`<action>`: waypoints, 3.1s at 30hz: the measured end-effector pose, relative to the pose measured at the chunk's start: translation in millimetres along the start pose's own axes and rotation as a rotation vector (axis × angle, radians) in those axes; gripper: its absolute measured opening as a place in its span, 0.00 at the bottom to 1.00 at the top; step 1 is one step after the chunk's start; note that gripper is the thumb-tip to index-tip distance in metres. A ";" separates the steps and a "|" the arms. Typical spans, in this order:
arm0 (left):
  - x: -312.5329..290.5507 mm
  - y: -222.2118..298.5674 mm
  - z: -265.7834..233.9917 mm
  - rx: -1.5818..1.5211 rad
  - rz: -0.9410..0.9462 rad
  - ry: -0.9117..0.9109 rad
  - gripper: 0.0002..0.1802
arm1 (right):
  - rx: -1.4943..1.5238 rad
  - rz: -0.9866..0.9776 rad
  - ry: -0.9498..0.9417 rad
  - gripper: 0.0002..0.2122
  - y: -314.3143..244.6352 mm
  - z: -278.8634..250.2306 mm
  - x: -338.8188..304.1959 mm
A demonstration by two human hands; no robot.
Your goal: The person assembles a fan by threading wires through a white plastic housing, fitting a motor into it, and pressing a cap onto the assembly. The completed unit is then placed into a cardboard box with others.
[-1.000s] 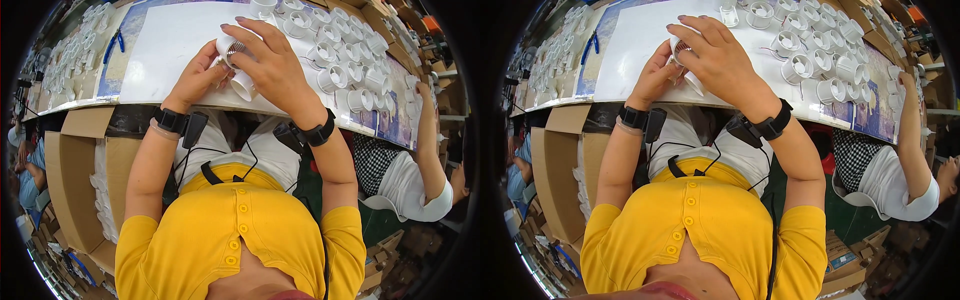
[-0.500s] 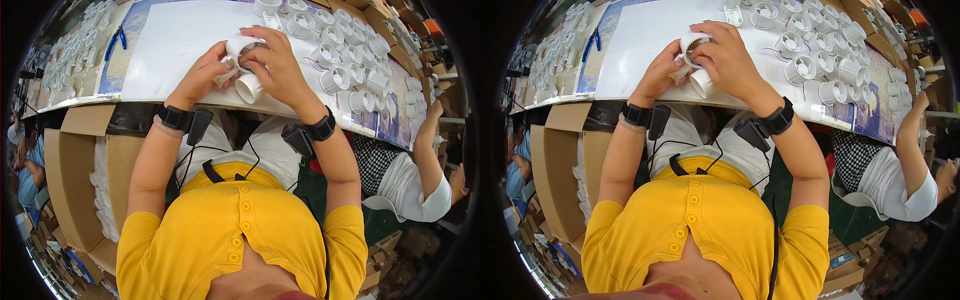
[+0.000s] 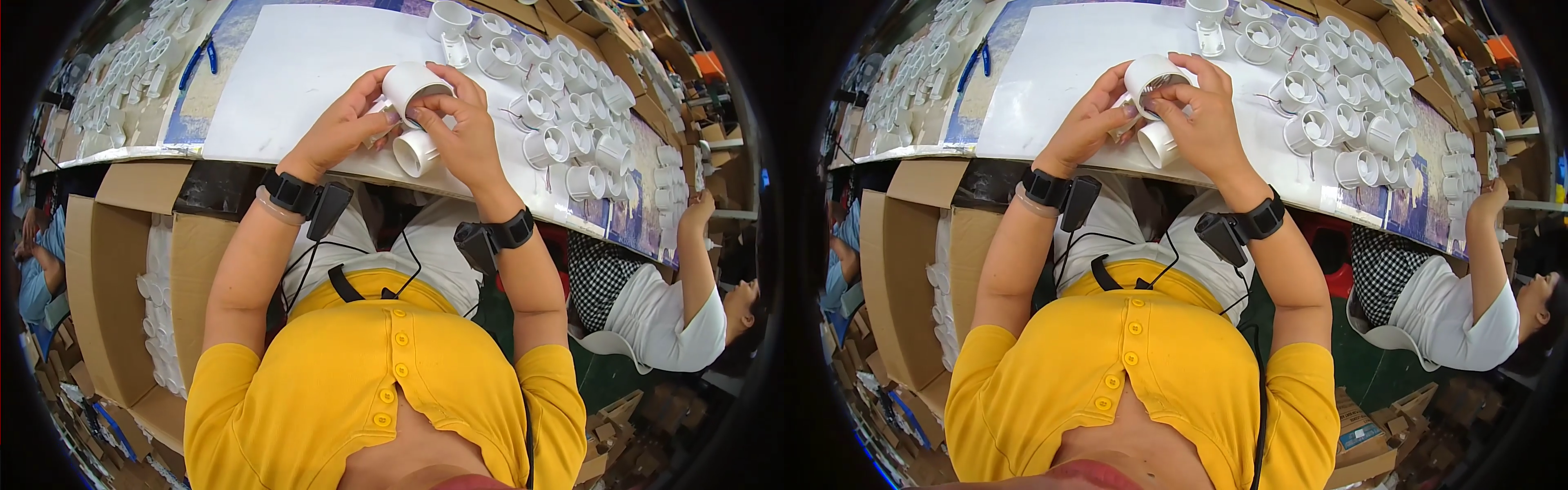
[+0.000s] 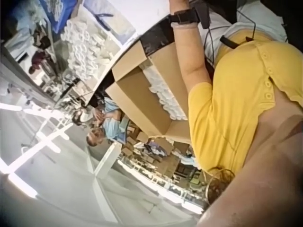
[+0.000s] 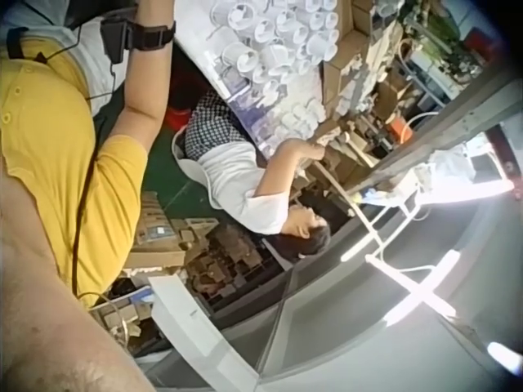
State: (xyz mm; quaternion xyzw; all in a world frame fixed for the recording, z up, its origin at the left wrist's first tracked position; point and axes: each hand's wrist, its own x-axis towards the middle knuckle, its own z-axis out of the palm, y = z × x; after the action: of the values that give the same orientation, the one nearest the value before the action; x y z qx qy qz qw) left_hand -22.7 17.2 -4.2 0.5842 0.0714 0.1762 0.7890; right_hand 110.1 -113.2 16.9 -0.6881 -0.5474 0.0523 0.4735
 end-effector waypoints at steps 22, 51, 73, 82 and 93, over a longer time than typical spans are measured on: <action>0.8 -2.7 -1.0 0.036 0.042 0.023 0.33 | -0.004 0.020 0.030 0.08 -8.3 -4.1 -16.2; -3.4 -2.2 16.6 0.073 -0.087 0.171 0.34 | -0.460 -0.369 -0.075 0.20 -41.8 -45.3 -3.3; -10.6 -9.1 41.7 1.221 0.465 0.554 0.14 | -0.130 -0.308 -0.269 0.19 -1.5 -44.9 24.8; -10.2 -11.6 44.1 1.169 0.418 0.560 0.10 | -0.151 -0.260 -0.342 0.20 -8.2 -45.5 29.3; -10.6 -8.6 32.8 1.260 0.475 0.452 0.04 | -0.226 -0.411 -0.547 0.23 -4.3 -61.9 50.1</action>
State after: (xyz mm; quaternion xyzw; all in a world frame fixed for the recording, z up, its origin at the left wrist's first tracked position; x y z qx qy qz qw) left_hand -20.4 -18.2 -3.3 0.8784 0.1922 0.3856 0.2071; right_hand 163.5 -109.9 76.2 -0.5722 -0.7832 0.0774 0.2308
